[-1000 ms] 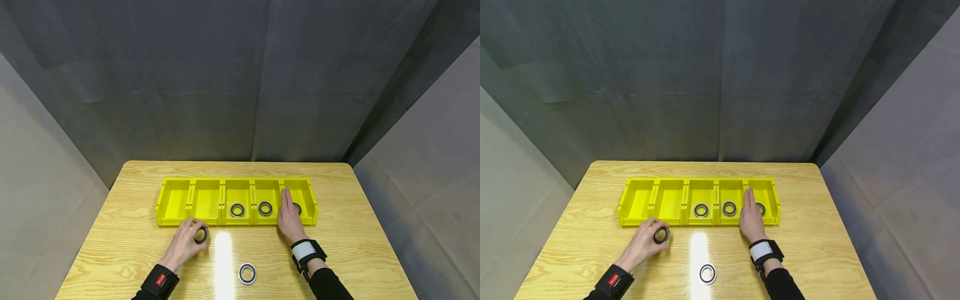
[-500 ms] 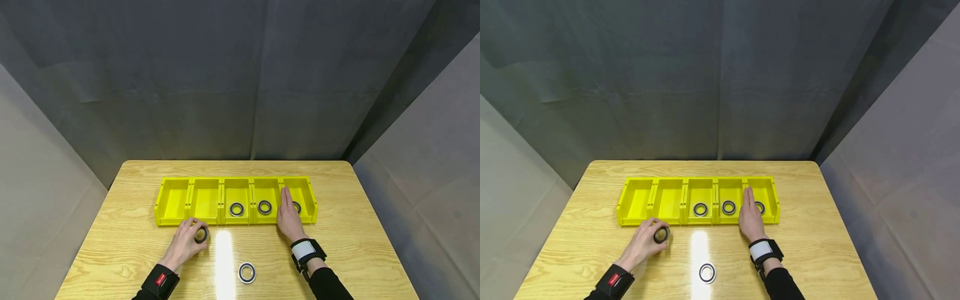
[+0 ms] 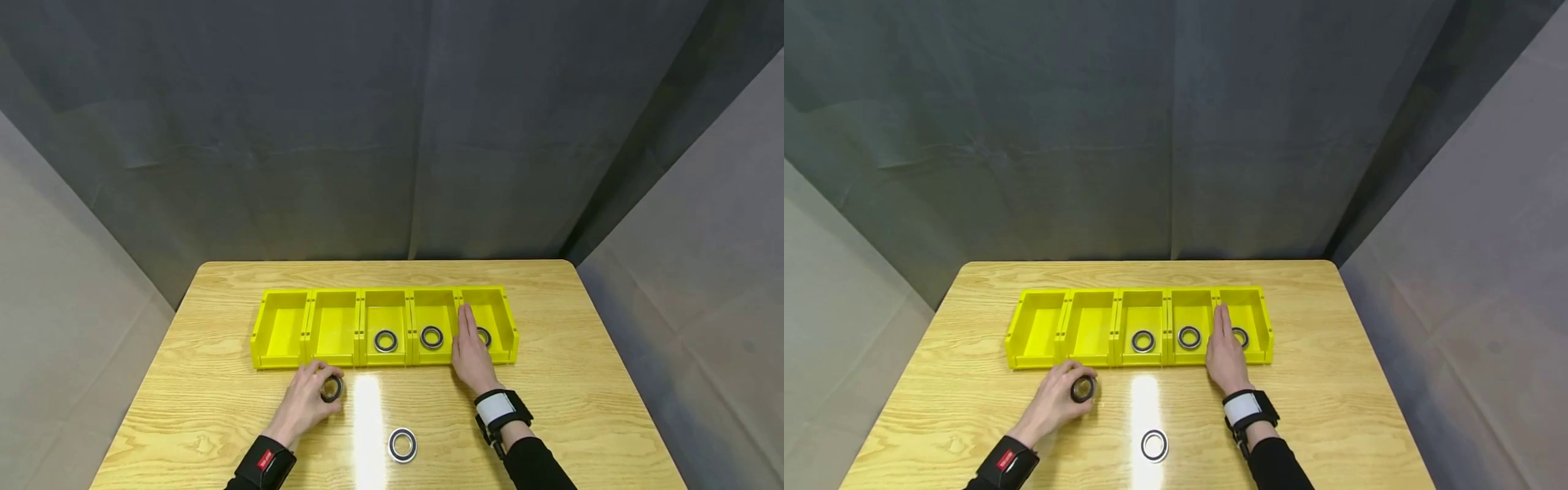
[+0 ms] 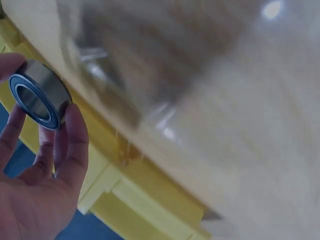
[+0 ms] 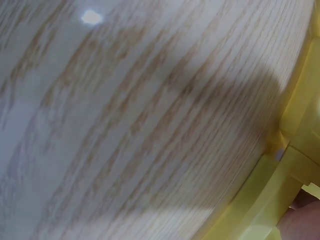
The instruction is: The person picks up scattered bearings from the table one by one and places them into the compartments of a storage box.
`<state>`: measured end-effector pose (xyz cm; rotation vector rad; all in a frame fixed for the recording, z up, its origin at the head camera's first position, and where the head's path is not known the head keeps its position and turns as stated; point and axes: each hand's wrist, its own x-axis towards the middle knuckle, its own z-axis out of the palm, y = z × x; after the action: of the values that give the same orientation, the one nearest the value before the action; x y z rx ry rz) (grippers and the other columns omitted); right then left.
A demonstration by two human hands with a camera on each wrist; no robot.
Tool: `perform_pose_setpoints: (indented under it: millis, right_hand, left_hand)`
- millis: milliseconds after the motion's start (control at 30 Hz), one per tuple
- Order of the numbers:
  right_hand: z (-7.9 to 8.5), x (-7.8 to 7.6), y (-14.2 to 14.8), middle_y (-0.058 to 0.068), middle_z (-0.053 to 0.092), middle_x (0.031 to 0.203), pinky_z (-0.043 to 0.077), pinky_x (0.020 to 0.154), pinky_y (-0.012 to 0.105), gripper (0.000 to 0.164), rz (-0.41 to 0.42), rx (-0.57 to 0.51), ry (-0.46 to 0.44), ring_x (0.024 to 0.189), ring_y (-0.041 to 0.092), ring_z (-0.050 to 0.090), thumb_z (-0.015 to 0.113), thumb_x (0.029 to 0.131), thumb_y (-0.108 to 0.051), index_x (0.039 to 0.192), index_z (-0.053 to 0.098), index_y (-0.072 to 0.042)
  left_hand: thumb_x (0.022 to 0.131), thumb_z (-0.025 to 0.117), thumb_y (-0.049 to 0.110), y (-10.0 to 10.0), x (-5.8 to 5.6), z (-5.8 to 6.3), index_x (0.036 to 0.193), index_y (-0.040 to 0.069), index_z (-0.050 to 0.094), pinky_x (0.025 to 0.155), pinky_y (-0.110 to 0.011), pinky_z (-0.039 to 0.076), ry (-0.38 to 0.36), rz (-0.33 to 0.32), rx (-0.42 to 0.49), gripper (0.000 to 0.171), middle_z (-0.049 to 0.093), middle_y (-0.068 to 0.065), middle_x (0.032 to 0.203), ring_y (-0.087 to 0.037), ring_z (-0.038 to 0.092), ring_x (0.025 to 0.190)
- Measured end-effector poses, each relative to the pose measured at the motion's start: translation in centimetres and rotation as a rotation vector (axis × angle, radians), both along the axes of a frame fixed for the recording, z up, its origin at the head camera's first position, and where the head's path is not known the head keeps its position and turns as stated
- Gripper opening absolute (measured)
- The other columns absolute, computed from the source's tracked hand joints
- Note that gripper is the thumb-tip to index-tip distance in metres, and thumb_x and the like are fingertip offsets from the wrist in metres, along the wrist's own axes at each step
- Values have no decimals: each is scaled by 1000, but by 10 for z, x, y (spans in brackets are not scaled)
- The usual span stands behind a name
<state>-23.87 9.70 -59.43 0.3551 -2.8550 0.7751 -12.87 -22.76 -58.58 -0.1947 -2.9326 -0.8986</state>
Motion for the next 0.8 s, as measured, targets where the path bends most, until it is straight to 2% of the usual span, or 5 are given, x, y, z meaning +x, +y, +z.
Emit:
perform_pose_setpoints:
  millis: [200,400,533,633,800]
  right_hand:
    - [-3,0,0,24,18,166,36,45,22,64,16,-1,1,68,26,59,49,102,-3,158,20,4]
    - [-1,-1,3,23,17,167,35,43,22,64,3,-5,0,53,19,47,48,102,-3,158,19,3]
    - [0,-1,0,24,16,167,40,47,24,64,22,-3,-20,83,32,66,48,102,-3,158,17,4]
    - [0,-2,-2,25,17,166,49,54,29,63,33,-9,-7,112,39,64,48,102,-3,158,18,6]
    - [1,-2,0,24,17,167,56,64,40,64,17,-9,-11,118,39,62,48,102,-2,158,19,5]
  left_hand:
    - [73,82,10,15,8,-14,102,15,73,81,-34,53,-18,-79,25,31,66,3,95,-12,60,89]
    - [83,72,1,40,-1,-12,108,11,72,72,-27,52,101,-149,34,27,66,2,88,-9,60,81]
    - [83,76,16,50,-3,-14,111,16,71,85,-41,55,101,-167,-72,29,65,-2,108,-22,61,101]
    - [83,76,26,54,-2,-18,116,19,68,85,-46,54,61,-182,-125,34,63,-4,116,-26,59,107]
    - [78,78,35,57,-1,-20,120,22,66,80,-42,51,60,-220,-190,46,62,-2,115,-24,57,106]
